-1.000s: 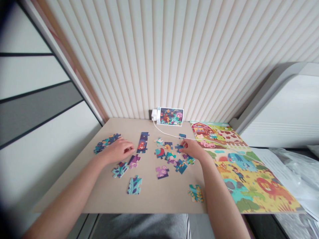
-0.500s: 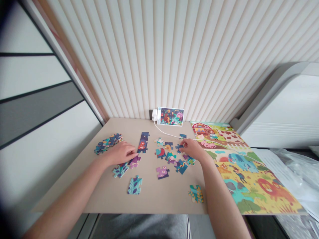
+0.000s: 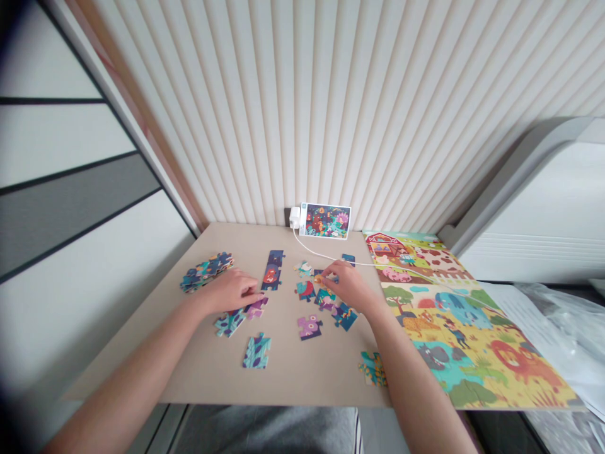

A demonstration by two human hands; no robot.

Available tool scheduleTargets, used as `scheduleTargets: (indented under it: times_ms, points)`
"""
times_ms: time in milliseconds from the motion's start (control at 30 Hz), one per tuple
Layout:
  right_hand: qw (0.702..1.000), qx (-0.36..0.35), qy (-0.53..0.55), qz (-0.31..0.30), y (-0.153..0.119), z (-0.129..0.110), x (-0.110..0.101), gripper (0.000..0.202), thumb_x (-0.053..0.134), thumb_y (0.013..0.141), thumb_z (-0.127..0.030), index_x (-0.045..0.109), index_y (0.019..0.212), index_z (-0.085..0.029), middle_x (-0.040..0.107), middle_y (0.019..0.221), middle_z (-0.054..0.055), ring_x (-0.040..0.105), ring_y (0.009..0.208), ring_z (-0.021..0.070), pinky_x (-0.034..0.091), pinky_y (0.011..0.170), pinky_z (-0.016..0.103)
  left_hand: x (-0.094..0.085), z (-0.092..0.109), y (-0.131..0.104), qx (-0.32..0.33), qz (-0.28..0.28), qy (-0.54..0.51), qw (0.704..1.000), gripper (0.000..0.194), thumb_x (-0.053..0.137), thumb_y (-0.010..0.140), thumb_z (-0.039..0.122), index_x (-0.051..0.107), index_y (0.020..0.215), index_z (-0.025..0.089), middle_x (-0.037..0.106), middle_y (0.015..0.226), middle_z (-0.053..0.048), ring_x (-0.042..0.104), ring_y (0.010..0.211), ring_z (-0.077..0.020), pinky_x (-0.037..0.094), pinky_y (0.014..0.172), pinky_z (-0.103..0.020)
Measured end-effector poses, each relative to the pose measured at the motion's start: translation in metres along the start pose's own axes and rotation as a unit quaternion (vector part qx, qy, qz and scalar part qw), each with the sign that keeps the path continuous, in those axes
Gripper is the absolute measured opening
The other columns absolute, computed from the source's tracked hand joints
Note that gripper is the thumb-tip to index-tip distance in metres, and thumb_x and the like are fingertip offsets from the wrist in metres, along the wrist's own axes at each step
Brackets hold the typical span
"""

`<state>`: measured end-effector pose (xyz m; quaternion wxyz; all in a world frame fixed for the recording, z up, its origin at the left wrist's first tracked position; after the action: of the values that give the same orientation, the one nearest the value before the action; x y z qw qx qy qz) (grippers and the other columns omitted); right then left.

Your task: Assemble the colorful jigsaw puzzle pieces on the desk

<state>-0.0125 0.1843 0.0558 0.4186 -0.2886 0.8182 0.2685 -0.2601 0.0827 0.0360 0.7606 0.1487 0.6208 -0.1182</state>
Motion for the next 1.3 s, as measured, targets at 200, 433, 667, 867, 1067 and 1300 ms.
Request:
scheduleTargets:
  times_ms: [200,433,667,867,1067,1300]
  points:
    - [0.998,-0.051,-0.012,-0.03,0.0,-0.019,0.026,0.034,0.069,0.089,-0.047,0.073,0.117,-0.028,0.065,0.115,0.008,0.059,0.111,0.0261,0.045,0.102,0.04,0.0,0.0,0.0,0.001,0.002,-0.012,1.0,0.044,0.059,0.092,0.056,0.055,0.063,0.022,0.059,0.057,0.003,0.055,0.059,-0.0164,0.031,0.063,-0.029]
    - [0.996,-0.056,-0.058,-0.043,0.0,-0.019,0.045,0.046,0.073,0.085,-0.051,0.069,0.126,-0.031,0.062,0.119,0.008,0.055,0.113,0.0286,0.042,0.103,0.043,0.0,-0.008,-0.002,-0.023,-0.004,-0.024,0.999,0.042,0.064,0.087,0.055,0.054,0.062,0.022,0.058,0.056,0.003,0.054,0.056,-0.0155,0.031,0.059,-0.028]
    - [0.998,-0.045,-0.025,-0.025,0.003,-0.022,0.039,0.043,0.081,0.078,-0.046,0.068,0.113,-0.025,0.066,0.111,0.008,0.058,0.106,0.0266,0.042,0.097,0.041,0.002,-0.02,-0.005,-0.052,-0.015,-0.037,0.998,0.041,0.066,0.084,0.058,0.055,0.065,0.023,0.061,0.06,0.003,0.056,0.057,-0.016,0.033,0.057,-0.028]
    - [0.995,0.006,0.101,-0.022,0.007,-0.015,0.038,0.026,0.069,0.086,-0.035,0.07,0.108,-0.021,0.065,0.086,0.002,0.057,0.075,0.0161,0.046,0.073,0.029,-0.005,-0.001,-0.001,-0.013,0.011,-0.031,0.999,0.037,0.06,0.089,0.059,0.057,0.075,0.024,0.068,0.073,0.001,0.064,0.073,-0.0192,0.039,0.072,-0.03]
    - [0.965,0.048,0.255,-0.029,0.004,-0.018,0.04,0.048,0.054,0.092,-0.035,0.058,0.137,-0.02,0.057,0.082,-0.002,0.046,0.058,0.0093,0.04,0.056,0.023,-0.001,0.012,0.004,-0.005,-0.005,-0.006,1.0,0.044,0.064,0.084,0.064,0.052,0.069,0.024,0.067,0.069,0.0,0.063,0.069,-0.0214,0.038,0.069,-0.032]
    - [0.977,0.068,0.202,-0.019,0.004,-0.017,0.039,0.041,0.052,0.088,-0.029,0.071,0.124,-0.022,0.063,0.095,0.004,0.05,0.059,0.0094,0.043,0.054,0.023,-0.002,0.009,0.0,0.008,-0.011,-0.024,1.0,0.032,0.065,0.085,0.048,0.051,0.069,0.024,0.066,0.07,0.001,0.062,0.07,-0.0196,0.038,0.069,-0.031]
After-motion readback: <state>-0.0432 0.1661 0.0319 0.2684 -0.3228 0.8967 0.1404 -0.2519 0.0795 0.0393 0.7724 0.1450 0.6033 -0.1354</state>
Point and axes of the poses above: each hand's wrist, its own y-axis towards the middle knuckle, its own x-axis out of the palm, z = x × y, the point moved 8 cm from there along y, towards the middle knuckle
